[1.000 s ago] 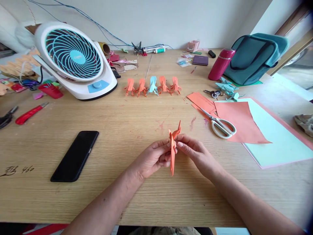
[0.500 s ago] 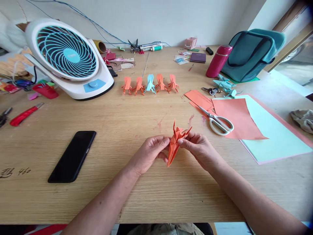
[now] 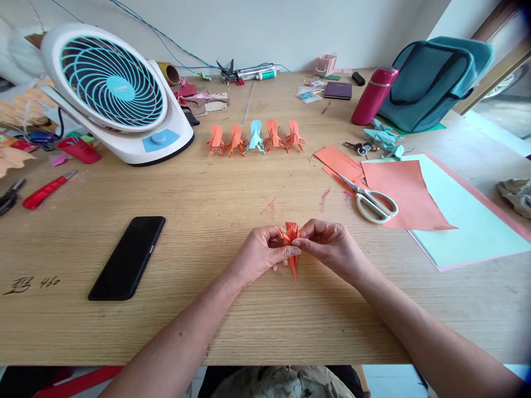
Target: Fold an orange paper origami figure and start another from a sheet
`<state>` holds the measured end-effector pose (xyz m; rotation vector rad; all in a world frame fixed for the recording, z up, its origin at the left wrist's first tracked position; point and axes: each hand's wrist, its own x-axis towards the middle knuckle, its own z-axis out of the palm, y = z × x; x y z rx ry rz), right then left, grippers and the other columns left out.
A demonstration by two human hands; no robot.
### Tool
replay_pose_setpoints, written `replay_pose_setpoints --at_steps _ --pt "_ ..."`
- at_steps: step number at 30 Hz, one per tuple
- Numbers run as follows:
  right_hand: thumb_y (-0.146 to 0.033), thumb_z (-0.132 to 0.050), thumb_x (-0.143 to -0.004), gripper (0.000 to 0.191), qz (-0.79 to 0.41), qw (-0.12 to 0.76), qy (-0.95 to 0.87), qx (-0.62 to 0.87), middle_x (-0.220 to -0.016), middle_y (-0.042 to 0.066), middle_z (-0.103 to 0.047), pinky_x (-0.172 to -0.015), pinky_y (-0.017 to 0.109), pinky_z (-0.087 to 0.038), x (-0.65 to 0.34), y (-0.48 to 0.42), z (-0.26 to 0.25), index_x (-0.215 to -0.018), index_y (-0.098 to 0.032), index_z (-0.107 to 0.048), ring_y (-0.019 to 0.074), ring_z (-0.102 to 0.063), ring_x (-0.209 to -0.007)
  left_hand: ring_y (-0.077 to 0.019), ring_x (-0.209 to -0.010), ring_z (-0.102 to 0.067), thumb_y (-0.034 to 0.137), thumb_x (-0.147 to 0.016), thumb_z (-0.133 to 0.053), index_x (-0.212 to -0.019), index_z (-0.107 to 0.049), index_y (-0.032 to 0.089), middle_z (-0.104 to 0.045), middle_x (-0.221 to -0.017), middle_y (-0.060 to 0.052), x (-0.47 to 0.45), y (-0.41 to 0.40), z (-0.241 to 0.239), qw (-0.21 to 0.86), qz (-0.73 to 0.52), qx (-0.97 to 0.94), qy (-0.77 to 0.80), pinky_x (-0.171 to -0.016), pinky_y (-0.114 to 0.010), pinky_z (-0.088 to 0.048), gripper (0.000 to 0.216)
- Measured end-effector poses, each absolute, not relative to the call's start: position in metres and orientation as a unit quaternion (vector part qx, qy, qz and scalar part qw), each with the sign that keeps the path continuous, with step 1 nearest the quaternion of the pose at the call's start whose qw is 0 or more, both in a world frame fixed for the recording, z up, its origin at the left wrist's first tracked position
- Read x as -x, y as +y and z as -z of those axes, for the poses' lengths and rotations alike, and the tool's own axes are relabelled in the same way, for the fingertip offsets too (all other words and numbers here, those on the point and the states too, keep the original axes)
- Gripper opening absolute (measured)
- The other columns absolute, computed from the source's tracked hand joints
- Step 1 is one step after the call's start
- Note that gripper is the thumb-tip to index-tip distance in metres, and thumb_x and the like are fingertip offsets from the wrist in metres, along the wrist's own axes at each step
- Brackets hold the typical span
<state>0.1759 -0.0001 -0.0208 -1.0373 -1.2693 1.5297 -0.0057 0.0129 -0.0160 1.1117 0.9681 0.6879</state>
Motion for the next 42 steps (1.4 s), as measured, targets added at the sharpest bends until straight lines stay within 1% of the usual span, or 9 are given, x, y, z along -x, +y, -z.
replay_pose_setpoints --at_steps 3,7,11,14,18,25,31,36,42 --pt "-0.046 -0.079 -0.079 0.029 -0.601 0.428 -0.523 0.427 -0.076 0.003 -0.073 -0.069 0.033 -0.054 -0.177 -0.001 0.020 -0.079 -0.019 -0.068 0.0170 -0.067 -0.070 -0.0076 -0.046 -0.049 0.044 -0.063 -0.088 -0.074 -0.065 0.014 -0.055 -0.054 0.004 0.005 0.012 0.015 0.705 -0.311 -0.481 0.418 -0.039 -0.019 -0.035 0.039" --pt "-0.043 -0.072 -0.086 0.025 -0.555 0.439 -0.550 0.444 -0.081 0.003 -0.073 -0.072 0.032 -0.054 -0.177 -0.001 0.016 -0.094 -0.020 -0.069 0.0179 -0.068 -0.076 -0.0031 -0.043 -0.040 0.044 -0.061 -0.090 -0.076 -0.070 0.013 -0.051 -0.053 0.006 0.005 0.014 0.013 0.719 -0.346 -0.429 0.424 -0.041 -0.018 -0.026 0.040" --pt "-0.021 -0.063 -0.093 0.004 -0.324 0.462 -0.692 0.449 -0.088 0.003 -0.068 -0.077 0.032 -0.053 -0.176 -0.007 0.013 -0.097 -0.022 -0.065 0.0163 -0.064 -0.081 -0.0007 -0.045 -0.033 0.040 -0.056 -0.093 -0.064 -0.064 0.013 -0.047 -0.051 0.008 0.006 0.017 0.009 0.748 -0.404 -0.329 0.411 -0.043 -0.016 -0.021 0.041" --pt "-0.010 -0.058 -0.093 0.022 -0.161 0.441 -0.788 0.399 -0.095 0.006 -0.066 -0.076 0.033 -0.052 -0.175 -0.011 0.014 -0.110 -0.023 -0.063 0.0181 -0.063 -0.086 -0.0003 -0.044 -0.031 0.037 -0.056 -0.094 -0.063 -0.063 0.013 -0.045 -0.050 0.008 0.005 0.016 0.008 0.778 -0.403 -0.275 0.395 -0.042 -0.015 -0.019 0.041" --pt "-0.007 -0.057 -0.093 0.033 -0.061 0.427 -0.828 0.358 -0.096 0.007 -0.067 -0.073 0.033 -0.053 -0.176 -0.014 0.015 -0.120 -0.026 -0.063 0.0191 -0.064 -0.084 0.0002 -0.045 -0.033 0.035 -0.055 -0.095 -0.064 -0.063 0.012 -0.047 -0.054 0.007 0.002 0.012 0.009 0.802 -0.390 -0.238 0.384 -0.041 -0.014 -0.021 0.041" --pt "-0.007 -0.057 -0.092 0.028 0.011 0.411 -0.850 0.328 -0.089 0.007 -0.067 -0.065 0.032 -0.049 -0.183 -0.011 0.010 -0.111 -0.025 -0.065 0.0173 -0.060 -0.073 -0.0011 -0.049 -0.038 0.036 -0.056 -0.095 -0.069 -0.067 0.012 -0.050 -0.059 0.005 0.003 0.011 0.008 0.817 -0.369 -0.238 0.373 -0.040 -0.013 -0.021 0.039" --pt "-0.003 -0.053 -0.092 0.027 0.010 0.384 -0.867 0.316 -0.092 0.009 -0.067 -0.068 0.031 -0.053 -0.186 -0.011 0.011 -0.109 -0.021 -0.062 0.0182 -0.063 -0.078 -0.0027 -0.048 -0.035 0.048 -0.068 -0.086 -0.070 -0.069 0.013 -0.046 -0.054 0.005 0.005 0.011 0.010 0.819 -0.356 -0.267 0.363 -0.040 -0.015 -0.020 0.039" --pt "-0.003 -0.051 -0.093 0.030 -0.005 0.376 -0.873 0.310 -0.093 0.008 -0.067 -0.075 0.031 -0.056 -0.185 -0.012 0.009 -0.112 -0.022 -0.062 0.0189 -0.065 -0.086 -0.0025 -0.048 -0.032 0.040 -0.062 -0.091 -0.067 -0.066 0.012 -0.042 -0.052 0.007 0.004 0.010 0.007 0.801 -0.366 -0.282 0.380 -0.040 -0.015 -0.016 0.038" --pt "-0.005 -0.051 -0.095 0.027 -0.001 0.381 -0.870 0.314 -0.093 0.008 -0.068 -0.076 0.031 -0.057 -0.183 -0.013 0.008 -0.113 -0.022 -0.062 0.0195 -0.067 -0.088 -0.0038 -0.051 -0.031 0.040 -0.065 -0.088 -0.070 -0.065 0.013 -0.042 -0.055 0.006 0.004 0.008 0.005 0.786 -0.367 -0.312 0.387 -0.041 -0.016 -0.016 0.036"
